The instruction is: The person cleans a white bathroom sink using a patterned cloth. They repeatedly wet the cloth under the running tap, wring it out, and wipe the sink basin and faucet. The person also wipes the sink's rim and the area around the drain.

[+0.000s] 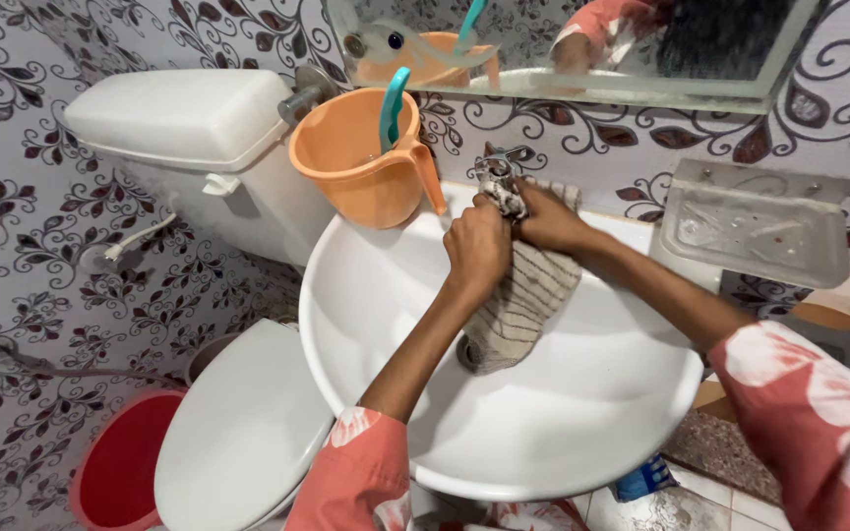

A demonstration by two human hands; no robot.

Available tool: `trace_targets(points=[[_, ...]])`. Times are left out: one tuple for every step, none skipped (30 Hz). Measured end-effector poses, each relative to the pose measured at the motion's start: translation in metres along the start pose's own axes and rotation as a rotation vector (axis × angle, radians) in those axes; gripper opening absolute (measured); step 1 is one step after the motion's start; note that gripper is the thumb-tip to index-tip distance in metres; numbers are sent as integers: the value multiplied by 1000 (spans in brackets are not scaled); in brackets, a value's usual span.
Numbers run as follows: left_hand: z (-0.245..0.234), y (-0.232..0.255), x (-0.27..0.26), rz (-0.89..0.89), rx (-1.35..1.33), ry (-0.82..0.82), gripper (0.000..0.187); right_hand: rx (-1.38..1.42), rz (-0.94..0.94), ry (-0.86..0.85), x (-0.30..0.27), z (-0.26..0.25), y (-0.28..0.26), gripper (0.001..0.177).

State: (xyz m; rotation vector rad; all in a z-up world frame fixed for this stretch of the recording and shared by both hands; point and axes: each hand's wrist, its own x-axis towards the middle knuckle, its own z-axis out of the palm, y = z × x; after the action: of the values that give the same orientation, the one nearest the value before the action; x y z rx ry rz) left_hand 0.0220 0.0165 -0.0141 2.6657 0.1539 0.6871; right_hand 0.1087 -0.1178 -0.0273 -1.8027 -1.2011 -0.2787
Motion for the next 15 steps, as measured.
trace_targets(points=[[0,1,6,-54,-90,-46,34,111,218,-68,11,-1,11,41],[-3,0,13,-105,-175,-86,41,224,429,-136,22,-1,19,31],[-7,0,20,-121,-166,-113,43,206,493,-179,30,-2,24,28],[-8,2,25,-135,-161,-143,45,185,562,-223,34,-6,28,25],[-8,3,29,-150,-157,-173,47,163,631,-266,37,-7,31,23],[-8,4,31,-130,-159,-171,46,241,622,-258,37,-7,34,21],[-8,5,31,-110,-161,-168,45,319,614,-250,35,-6,37,19],[-10,3,29,-94,-155,-162,43,403,599,-243,36,-1,38,17],[-11,5,26,-104,-160,-154,44,374,624,-241,34,-1,41,14],[-13,8,22,-114,-163,-142,46,346,644,-240,35,-1,44,13],[-15,10,18,-125,-166,-129,47,318,663,-239,34,2,45,11],[-17,13,16,-115,-151,-104,45,334,669,-217,34,4,46,11],[-18,14,13,-105,-136,-80,44,349,675,-195,34,8,46,11],[-20,15,11,-97,-120,-55,42,366,680,-173,33,9,45,11],[-20,17,10,-98,-109,-45,43,393,681,-149,33,9,44,13]])
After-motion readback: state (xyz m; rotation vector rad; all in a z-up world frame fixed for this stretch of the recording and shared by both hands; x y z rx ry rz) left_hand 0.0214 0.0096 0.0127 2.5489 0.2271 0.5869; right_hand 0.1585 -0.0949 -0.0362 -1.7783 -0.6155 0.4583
